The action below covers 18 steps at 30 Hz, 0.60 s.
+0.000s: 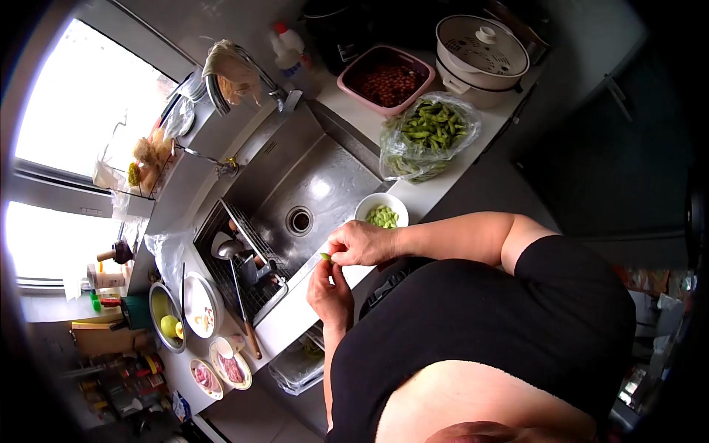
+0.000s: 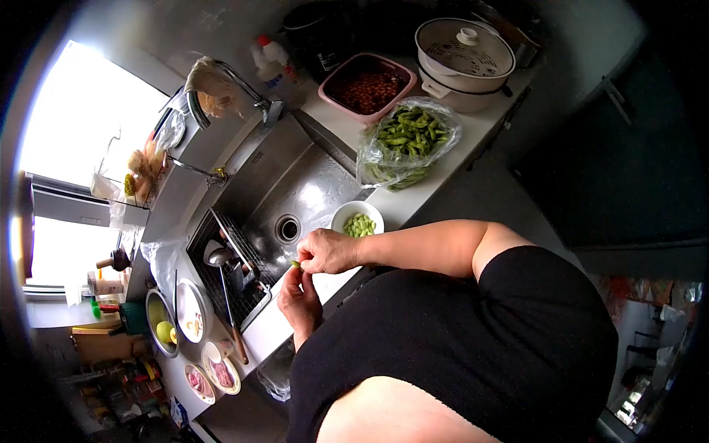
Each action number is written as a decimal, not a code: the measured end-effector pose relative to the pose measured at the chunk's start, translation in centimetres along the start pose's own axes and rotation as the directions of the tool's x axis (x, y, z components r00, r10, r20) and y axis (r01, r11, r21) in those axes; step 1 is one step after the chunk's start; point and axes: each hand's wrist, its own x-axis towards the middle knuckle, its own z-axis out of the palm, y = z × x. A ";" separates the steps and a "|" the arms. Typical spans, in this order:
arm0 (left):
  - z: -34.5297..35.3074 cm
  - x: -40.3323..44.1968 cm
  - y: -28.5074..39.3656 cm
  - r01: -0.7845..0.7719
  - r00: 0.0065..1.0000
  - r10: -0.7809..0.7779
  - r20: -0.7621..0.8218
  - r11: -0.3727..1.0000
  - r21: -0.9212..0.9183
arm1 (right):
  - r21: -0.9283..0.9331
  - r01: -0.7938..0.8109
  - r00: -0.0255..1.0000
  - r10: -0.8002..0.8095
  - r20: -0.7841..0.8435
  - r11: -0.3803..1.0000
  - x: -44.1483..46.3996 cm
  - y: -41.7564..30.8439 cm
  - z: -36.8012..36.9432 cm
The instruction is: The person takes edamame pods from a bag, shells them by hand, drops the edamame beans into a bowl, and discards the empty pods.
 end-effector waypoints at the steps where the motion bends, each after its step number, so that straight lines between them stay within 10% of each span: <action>1: 0.1 -0.1 -0.2 0.003 1.000 -0.003 0.011 1.000 -0.023 | -0.058 0.003 1.000 -0.004 -0.022 0.998 -0.1 -0.2 0.1; 18: -0.6 0.6 0.8 0.024 1.000 -0.023 0.004 0.984 -0.174 | 0.020 -0.028 0.999 0.027 0.031 0.999 0.0 -0.4 -0.6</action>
